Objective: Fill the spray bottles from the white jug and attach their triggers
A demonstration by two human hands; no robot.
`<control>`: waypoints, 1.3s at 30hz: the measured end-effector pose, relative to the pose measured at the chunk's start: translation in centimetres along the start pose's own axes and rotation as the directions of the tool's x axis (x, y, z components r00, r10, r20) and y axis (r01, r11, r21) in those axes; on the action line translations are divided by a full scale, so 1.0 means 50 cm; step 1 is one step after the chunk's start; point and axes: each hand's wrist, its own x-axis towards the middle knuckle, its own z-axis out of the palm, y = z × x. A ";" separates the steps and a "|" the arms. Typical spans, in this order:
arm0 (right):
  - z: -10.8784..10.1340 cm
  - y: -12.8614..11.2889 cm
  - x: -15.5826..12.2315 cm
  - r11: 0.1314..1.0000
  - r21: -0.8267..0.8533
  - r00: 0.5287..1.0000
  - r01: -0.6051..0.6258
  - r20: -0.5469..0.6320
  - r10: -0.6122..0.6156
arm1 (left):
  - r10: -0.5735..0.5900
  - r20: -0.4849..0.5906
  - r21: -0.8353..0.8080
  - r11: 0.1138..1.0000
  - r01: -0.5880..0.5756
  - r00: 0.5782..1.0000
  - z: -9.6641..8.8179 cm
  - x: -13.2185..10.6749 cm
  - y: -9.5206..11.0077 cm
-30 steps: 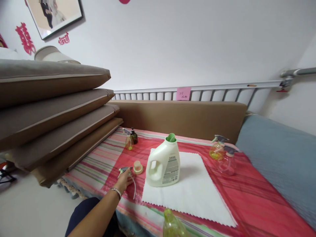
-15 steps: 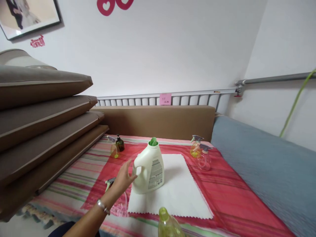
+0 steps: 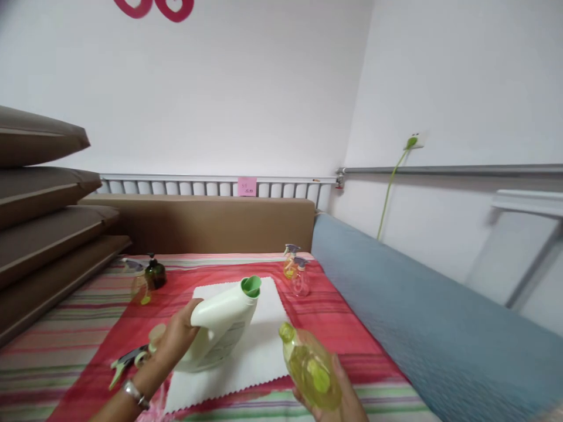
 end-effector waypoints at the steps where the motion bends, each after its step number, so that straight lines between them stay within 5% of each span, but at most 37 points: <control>1: 0.011 -0.018 0.002 0.999 -0.016 0.999 0.040 -0.002 -0.040 | -0.003 0.025 0.046 0.999 0.002 1.000 0.003 0.000 0.007; 9: 0.064 -0.131 0.043 0.924 -0.304 0.965 0.233 -0.048 -0.259 | 0.049 0.113 0.189 0.980 -0.070 0.992 0.033 0.003 0.060; 17: 0.085 -0.167 0.068 0.799 -0.531 0.941 0.282 -0.009 -0.338 | 0.082 0.121 0.235 0.966 -0.109 0.989 0.038 0.006 0.082; 28: 0.119 -0.210 0.088 0.424 -0.859 0.872 0.287 0.051 -0.487 | 0.099 0.140 0.201 0.971 -0.127 0.985 0.034 0.020 0.090; 39: 0.212 -0.240 0.093 -0.006 -0.986 0.836 0.166 0.144 -0.529 | 0.046 0.154 0.196 0.978 -0.076 0.987 0.037 0.029 0.097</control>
